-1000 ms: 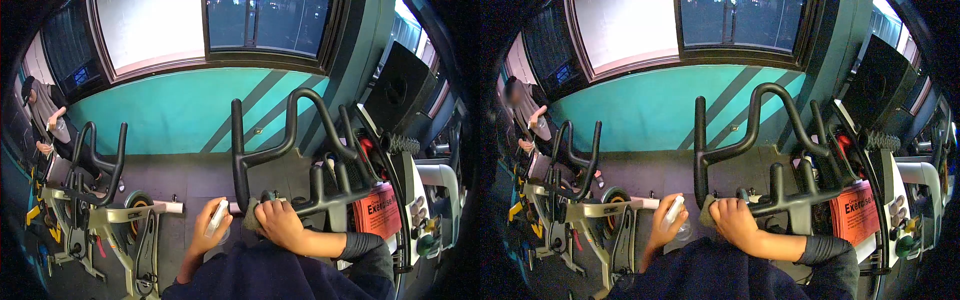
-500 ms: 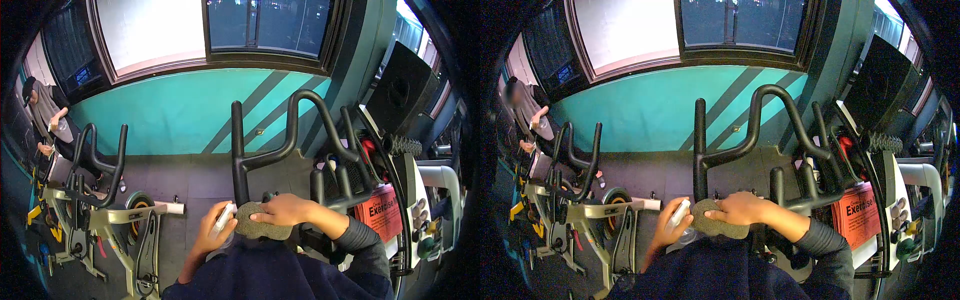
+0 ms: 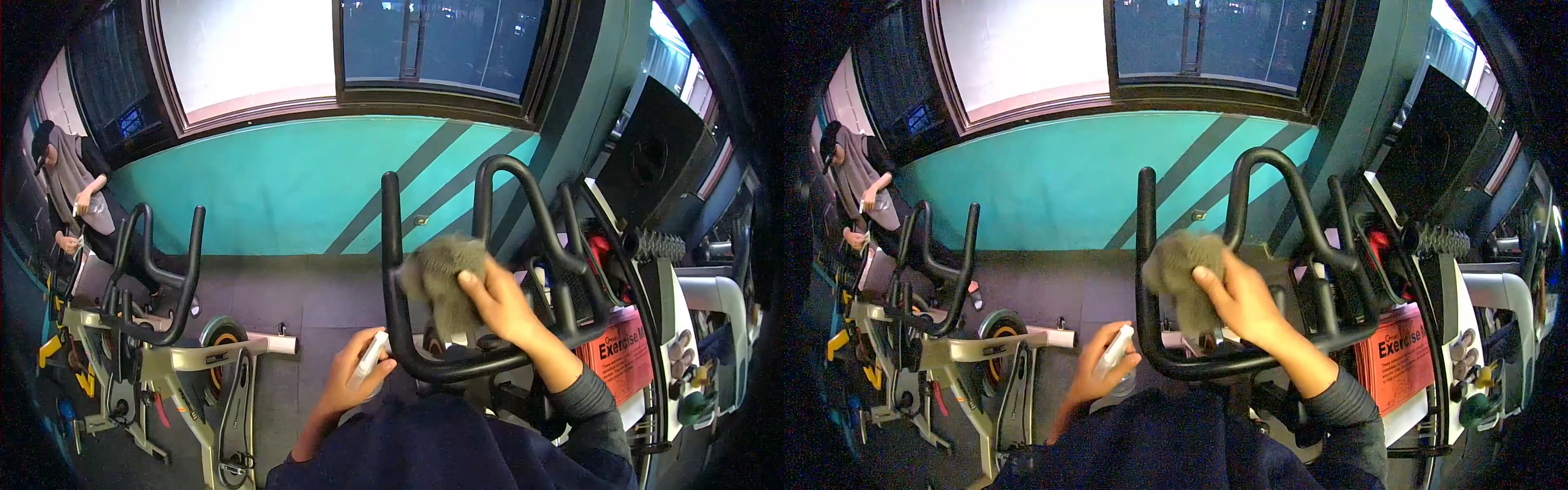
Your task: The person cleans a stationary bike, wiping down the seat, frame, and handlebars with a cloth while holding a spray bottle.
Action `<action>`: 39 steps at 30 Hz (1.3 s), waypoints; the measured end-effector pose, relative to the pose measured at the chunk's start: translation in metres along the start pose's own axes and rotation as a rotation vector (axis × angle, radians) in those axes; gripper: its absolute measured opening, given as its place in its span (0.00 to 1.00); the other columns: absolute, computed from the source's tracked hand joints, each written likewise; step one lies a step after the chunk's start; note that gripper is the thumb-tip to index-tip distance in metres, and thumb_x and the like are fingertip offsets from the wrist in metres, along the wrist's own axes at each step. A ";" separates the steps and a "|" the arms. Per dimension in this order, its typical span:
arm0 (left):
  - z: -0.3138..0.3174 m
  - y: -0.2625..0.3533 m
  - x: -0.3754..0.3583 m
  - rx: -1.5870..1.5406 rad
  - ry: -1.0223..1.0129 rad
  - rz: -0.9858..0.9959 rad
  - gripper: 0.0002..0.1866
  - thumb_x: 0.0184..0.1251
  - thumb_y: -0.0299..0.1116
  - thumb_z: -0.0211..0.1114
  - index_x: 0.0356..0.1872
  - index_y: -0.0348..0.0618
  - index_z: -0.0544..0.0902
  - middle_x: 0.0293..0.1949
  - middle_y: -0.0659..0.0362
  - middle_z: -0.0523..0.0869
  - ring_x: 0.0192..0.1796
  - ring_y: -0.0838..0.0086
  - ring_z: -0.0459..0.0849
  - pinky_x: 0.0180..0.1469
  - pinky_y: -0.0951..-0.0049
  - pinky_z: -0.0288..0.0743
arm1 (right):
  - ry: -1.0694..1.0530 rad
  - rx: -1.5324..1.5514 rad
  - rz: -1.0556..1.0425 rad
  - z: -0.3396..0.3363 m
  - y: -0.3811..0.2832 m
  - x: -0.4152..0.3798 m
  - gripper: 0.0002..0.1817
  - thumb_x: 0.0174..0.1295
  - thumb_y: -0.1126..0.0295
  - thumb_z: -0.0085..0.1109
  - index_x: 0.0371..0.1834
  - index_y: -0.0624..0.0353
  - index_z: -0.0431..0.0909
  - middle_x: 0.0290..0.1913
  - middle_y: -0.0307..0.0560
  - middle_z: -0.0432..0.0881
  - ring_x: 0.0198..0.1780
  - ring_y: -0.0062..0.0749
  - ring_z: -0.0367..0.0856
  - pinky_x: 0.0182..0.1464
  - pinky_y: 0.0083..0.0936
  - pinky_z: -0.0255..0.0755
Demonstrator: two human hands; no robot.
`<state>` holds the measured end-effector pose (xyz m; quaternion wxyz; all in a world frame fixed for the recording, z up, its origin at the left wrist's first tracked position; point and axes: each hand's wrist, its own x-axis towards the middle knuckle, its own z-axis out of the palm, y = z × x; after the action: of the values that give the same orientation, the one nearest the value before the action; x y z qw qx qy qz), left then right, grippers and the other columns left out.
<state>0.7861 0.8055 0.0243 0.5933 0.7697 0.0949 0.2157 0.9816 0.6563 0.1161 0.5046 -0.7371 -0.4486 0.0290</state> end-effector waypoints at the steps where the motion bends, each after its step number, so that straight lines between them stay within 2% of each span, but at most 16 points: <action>1: 0.002 -0.002 0.002 -0.020 -0.014 0.027 0.27 0.58 0.29 0.71 0.58 0.39 0.72 0.34 0.61 0.79 0.36 0.78 0.77 0.42 0.77 0.72 | 0.037 -0.112 -0.026 -0.007 -0.007 0.006 0.19 0.65 0.66 0.56 0.54 0.66 0.68 0.43 0.64 0.79 0.46 0.58 0.79 0.48 0.40 0.72; 4: 0.008 -0.011 0.004 -0.029 -0.022 0.067 0.28 0.57 0.29 0.71 0.58 0.39 0.72 0.33 0.61 0.79 0.37 0.79 0.77 0.42 0.77 0.72 | 0.168 -0.479 -0.434 -0.012 -0.007 0.028 0.31 0.54 0.74 0.60 0.63 0.63 0.63 0.49 0.58 0.76 0.48 0.56 0.77 0.47 0.40 0.72; 6: 0.007 -0.010 0.005 -0.048 -0.033 0.048 0.28 0.57 0.30 0.72 0.58 0.38 0.72 0.33 0.61 0.79 0.37 0.79 0.77 0.42 0.78 0.72 | 0.099 -0.665 -0.413 -0.001 -0.010 0.033 0.36 0.49 0.76 0.60 0.66 0.60 0.62 0.47 0.55 0.74 0.46 0.52 0.76 0.46 0.40 0.73; 8: 0.006 -0.008 0.005 -0.061 -0.043 0.028 0.28 0.57 0.30 0.72 0.58 0.38 0.71 0.33 0.61 0.79 0.37 0.79 0.77 0.42 0.78 0.71 | -0.143 -0.860 -0.394 0.019 0.007 0.034 0.28 0.54 0.74 0.54 0.63 0.56 0.67 0.44 0.48 0.75 0.41 0.45 0.79 0.38 0.35 0.78; 10: 0.006 -0.005 0.004 -0.050 -0.032 -0.005 0.29 0.57 0.30 0.72 0.58 0.38 0.71 0.33 0.61 0.78 0.37 0.79 0.76 0.42 0.78 0.71 | -0.329 -0.944 -0.409 0.040 0.026 0.018 0.31 0.49 0.73 0.58 0.61 0.58 0.69 0.45 0.47 0.75 0.45 0.41 0.80 0.39 0.34 0.78; 13: 0.007 -0.007 0.005 -0.020 -0.024 0.021 0.29 0.56 0.30 0.72 0.59 0.38 0.71 0.33 0.61 0.78 0.36 0.80 0.76 0.42 0.78 0.72 | -0.479 -1.011 -0.266 0.046 0.012 0.007 0.31 0.49 0.71 0.59 0.61 0.58 0.70 0.40 0.44 0.74 0.41 0.35 0.80 0.33 0.30 0.78; 20: 0.008 -0.002 0.004 -0.021 -0.036 -0.024 0.29 0.56 0.29 0.72 0.59 0.38 0.70 0.34 0.61 0.78 0.37 0.80 0.76 0.43 0.78 0.71 | -0.494 -1.042 -0.379 0.043 0.028 0.002 0.32 0.48 0.69 0.59 0.63 0.56 0.71 0.38 0.40 0.74 0.36 0.33 0.80 0.31 0.27 0.77; 23: 0.009 -0.003 0.002 -0.025 -0.031 -0.009 0.30 0.56 0.29 0.72 0.59 0.38 0.70 0.34 0.61 0.78 0.38 0.80 0.76 0.44 0.78 0.71 | -0.434 -1.031 -0.434 0.043 0.031 -0.002 0.24 0.55 0.71 0.54 0.58 0.53 0.75 0.34 0.40 0.75 0.33 0.32 0.80 0.27 0.25 0.76; 26: 0.010 0.000 0.002 -0.004 -0.020 -0.015 0.29 0.57 0.30 0.72 0.59 0.38 0.70 0.34 0.61 0.78 0.37 0.80 0.76 0.44 0.77 0.71 | -0.606 -1.059 -0.307 0.039 0.028 0.000 0.19 0.57 0.69 0.56 0.54 0.53 0.79 0.40 0.41 0.80 0.38 0.37 0.82 0.33 0.30 0.79; 28: 0.009 0.004 0.002 0.005 -0.012 -0.008 0.29 0.58 0.30 0.71 0.59 0.38 0.70 0.34 0.62 0.77 0.38 0.79 0.76 0.43 0.77 0.71 | -1.268 -1.024 0.002 0.040 0.034 0.000 0.16 0.57 0.68 0.59 0.50 0.52 0.82 0.47 0.47 0.83 0.47 0.43 0.83 0.41 0.36 0.79; 29: 0.009 0.002 0.002 0.005 -0.024 0.000 0.29 0.58 0.30 0.71 0.59 0.38 0.70 0.34 0.62 0.77 0.38 0.79 0.76 0.43 0.77 0.71 | -1.291 -0.998 0.101 0.043 0.031 0.003 0.17 0.55 0.65 0.61 0.50 0.51 0.82 0.49 0.54 0.83 0.52 0.48 0.82 0.49 0.40 0.77; 30: 0.010 -0.002 0.001 0.019 -0.019 -0.003 0.28 0.57 0.30 0.71 0.59 0.39 0.70 0.34 0.62 0.77 0.38 0.79 0.75 0.43 0.77 0.71 | -1.281 -1.006 0.109 0.036 0.026 0.007 0.17 0.55 0.65 0.61 0.50 0.51 0.82 0.49 0.54 0.83 0.52 0.48 0.82 0.49 0.40 0.77; 32: 0.011 -0.003 0.002 0.030 -0.005 -0.005 0.28 0.57 0.29 0.71 0.59 0.39 0.70 0.34 0.62 0.77 0.38 0.78 0.75 0.43 0.76 0.71 | -1.056 -0.680 0.028 0.021 0.014 0.013 0.19 0.55 0.65 0.57 0.51 0.52 0.80 0.42 0.55 0.84 0.46 0.50 0.83 0.48 0.40 0.76; 35: 0.012 -0.001 -0.001 0.018 0.011 0.010 0.28 0.57 0.29 0.70 0.59 0.39 0.70 0.34 0.61 0.77 0.38 0.78 0.75 0.44 0.76 0.71 | -0.828 -0.281 -0.053 -0.012 0.011 0.027 0.22 0.51 0.66 0.58 0.51 0.60 0.78 0.41 0.58 0.83 0.46 0.50 0.82 0.50 0.36 0.75; 37: 0.013 0.002 -0.001 -0.016 0.023 -0.018 0.28 0.58 0.28 0.70 0.59 0.39 0.70 0.35 0.61 0.77 0.38 0.78 0.75 0.45 0.76 0.70 | -0.538 -0.063 -0.052 -0.029 0.019 0.031 0.21 0.53 0.71 0.58 0.52 0.63 0.76 0.46 0.55 0.84 0.50 0.39 0.82 0.52 0.31 0.74; 39: 0.013 0.000 -0.002 -0.016 0.028 -0.004 0.28 0.58 0.28 0.70 0.59 0.38 0.70 0.35 0.61 0.77 0.39 0.78 0.75 0.45 0.76 0.70 | -0.382 0.267 0.130 -0.040 0.003 0.040 0.20 0.61 0.68 0.59 0.55 0.65 0.74 0.47 0.49 0.83 0.49 0.28 0.80 0.52 0.27 0.73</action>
<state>0.7902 0.7933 0.0210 0.5983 0.7617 0.1029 0.2263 1.0274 0.6556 0.1494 0.5008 -0.6722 -0.4797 0.2593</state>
